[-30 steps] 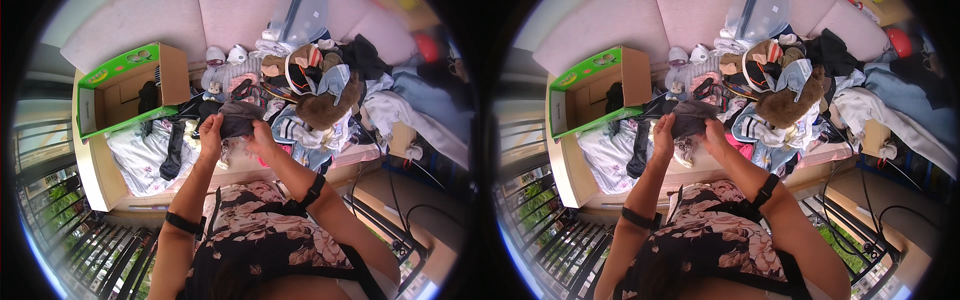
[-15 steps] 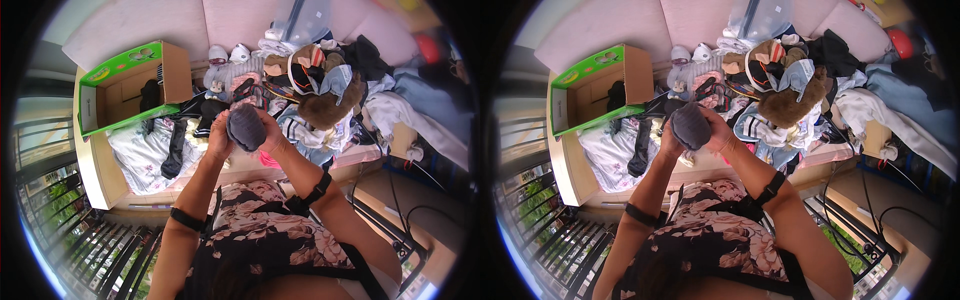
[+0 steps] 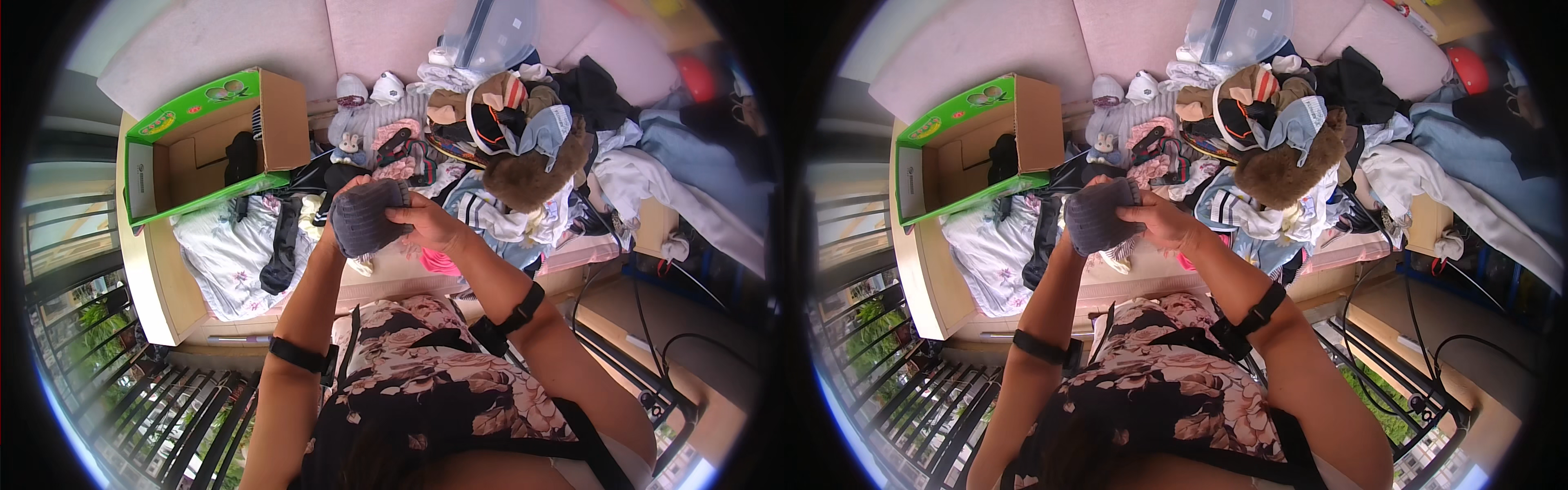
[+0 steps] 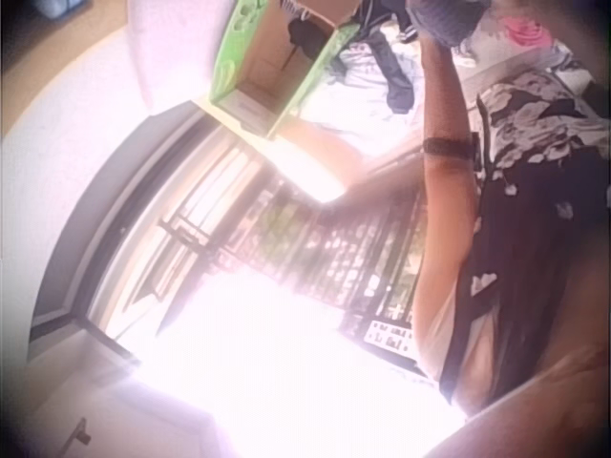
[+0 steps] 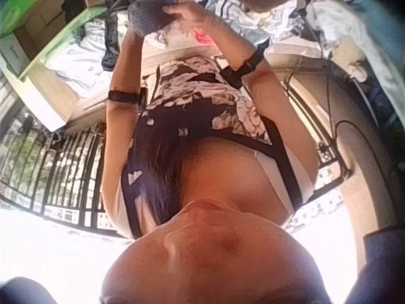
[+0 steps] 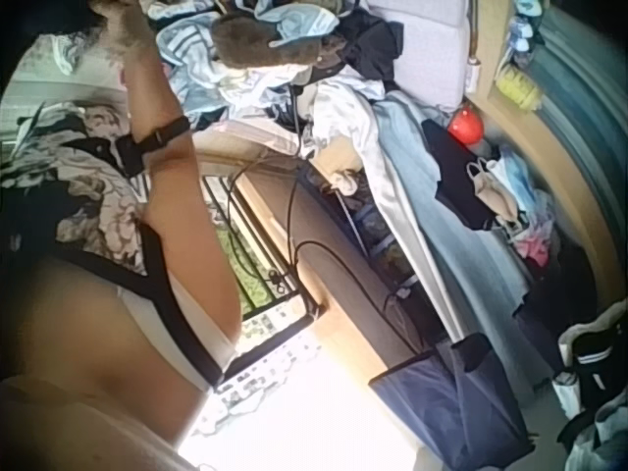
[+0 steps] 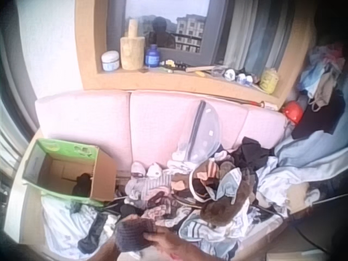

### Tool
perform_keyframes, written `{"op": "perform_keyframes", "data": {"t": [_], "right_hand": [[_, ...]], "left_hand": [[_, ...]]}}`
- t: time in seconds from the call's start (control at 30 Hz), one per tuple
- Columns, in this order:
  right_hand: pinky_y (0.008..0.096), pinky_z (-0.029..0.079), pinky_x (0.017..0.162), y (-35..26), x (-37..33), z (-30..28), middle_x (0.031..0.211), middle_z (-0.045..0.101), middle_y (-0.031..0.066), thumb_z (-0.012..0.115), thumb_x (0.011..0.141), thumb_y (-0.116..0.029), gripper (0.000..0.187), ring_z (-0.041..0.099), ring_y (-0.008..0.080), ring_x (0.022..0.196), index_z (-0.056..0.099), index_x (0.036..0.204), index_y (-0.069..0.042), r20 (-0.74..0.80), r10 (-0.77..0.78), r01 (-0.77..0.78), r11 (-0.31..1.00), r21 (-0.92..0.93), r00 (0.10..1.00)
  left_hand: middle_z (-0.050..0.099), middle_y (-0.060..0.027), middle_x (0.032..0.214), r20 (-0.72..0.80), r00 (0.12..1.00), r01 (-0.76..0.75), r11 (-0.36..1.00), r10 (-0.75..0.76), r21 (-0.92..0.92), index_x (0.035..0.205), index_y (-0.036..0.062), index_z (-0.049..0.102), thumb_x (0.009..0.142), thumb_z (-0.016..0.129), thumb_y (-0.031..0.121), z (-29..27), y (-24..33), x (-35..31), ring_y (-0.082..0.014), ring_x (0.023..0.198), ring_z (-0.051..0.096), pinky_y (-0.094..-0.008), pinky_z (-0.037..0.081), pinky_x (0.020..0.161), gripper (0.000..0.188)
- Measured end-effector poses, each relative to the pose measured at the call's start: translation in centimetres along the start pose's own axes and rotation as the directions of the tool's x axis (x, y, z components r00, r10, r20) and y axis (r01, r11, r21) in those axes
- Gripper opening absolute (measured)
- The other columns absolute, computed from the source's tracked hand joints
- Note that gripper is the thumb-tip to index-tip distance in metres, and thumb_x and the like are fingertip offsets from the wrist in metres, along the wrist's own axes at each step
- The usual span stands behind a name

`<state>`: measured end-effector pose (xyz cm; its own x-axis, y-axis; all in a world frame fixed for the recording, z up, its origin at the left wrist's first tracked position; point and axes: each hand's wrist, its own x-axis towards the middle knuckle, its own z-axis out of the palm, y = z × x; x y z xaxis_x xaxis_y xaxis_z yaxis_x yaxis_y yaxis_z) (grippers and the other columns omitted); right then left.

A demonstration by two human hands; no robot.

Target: The person folds several small garments, including socks and baby clothes, one at a time. Each item is picked up, folded by hand, and placed into a green cardboard box on a cluttered couch.

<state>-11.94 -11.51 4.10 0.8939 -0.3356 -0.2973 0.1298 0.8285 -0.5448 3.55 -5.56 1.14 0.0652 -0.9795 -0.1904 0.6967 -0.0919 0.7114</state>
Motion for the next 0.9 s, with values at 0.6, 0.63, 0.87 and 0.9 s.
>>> {"op": "perform_keyframes", "data": {"t": [0.6,0.63,0.87,0.9], "right_hand": [[0.0422,0.043,0.061,3.4,1.1,1.0,0.08,0.058,0.0232,0.041,0.094,-0.03,0.032,0.057,0.0387,0.074,0.047,0.099,0.001,-0.33,-0.704,-0.095,0.352,-0.931,0.629],[0.0424,0.042,0.061,3.7,1.0,1.2,0.08,0.057,0.0225,0.042,0.093,-0.029,0.03,0.057,0.0385,0.074,0.047,0.098,0.0,-0.297,-0.733,-0.075,0.32,-0.945,0.612],[0.034,0.044,0.071,0.7,2.0,0.7,0.093,0.055,0.0117,0.057,0.087,-0.029,0.032,0.054,0.0219,0.079,0.051,0.103,-0.001,-0.248,-0.731,0.227,0.485,-0.844,0.636],[0.0337,0.045,0.071,0.7,2.4,0.9,0.093,0.057,0.0133,0.056,0.087,-0.03,0.033,0.056,0.0227,0.081,0.052,0.102,-0.001,-0.223,-0.623,0.217,0.55,-0.806,0.75]], "left_hand": [[0.06,-0.0045,0.098,-0.208,0.978,0.067,0.932,0.009,0.355,0.111,-0.0013,0.051,0.081,0.067,0.015,3.4,1.7,-3.4,-0.0087,0.085,0.055,-0.0225,0.046,0.077,0.038],[0.06,-0.0041,0.096,-0.206,0.978,0.051,0.915,0.035,0.4,0.109,-0.001,0.053,0.079,0.069,0.015,3.6,1.5,-3.6,-0.0084,0.082,0.056,-0.0225,0.048,0.073,0.038],[0.063,-0.0043,0.087,-0.474,0.877,0.068,0.96,0.073,0.273,0.099,-0.0022,0.058,0.078,0.068,0.008,1.8,1.8,-4.4,-0.0082,0.075,0.057,-0.0229,0.048,0.071,0.026],[0.063,-0.0041,0.085,-0.472,0.873,0.022,0.957,0.123,0.289,0.098,-0.0022,0.059,0.077,0.068,0.008,1.5,1.9,-4.4,-0.0087,0.073,0.057,-0.0227,0.048,0.069,0.025]]}}
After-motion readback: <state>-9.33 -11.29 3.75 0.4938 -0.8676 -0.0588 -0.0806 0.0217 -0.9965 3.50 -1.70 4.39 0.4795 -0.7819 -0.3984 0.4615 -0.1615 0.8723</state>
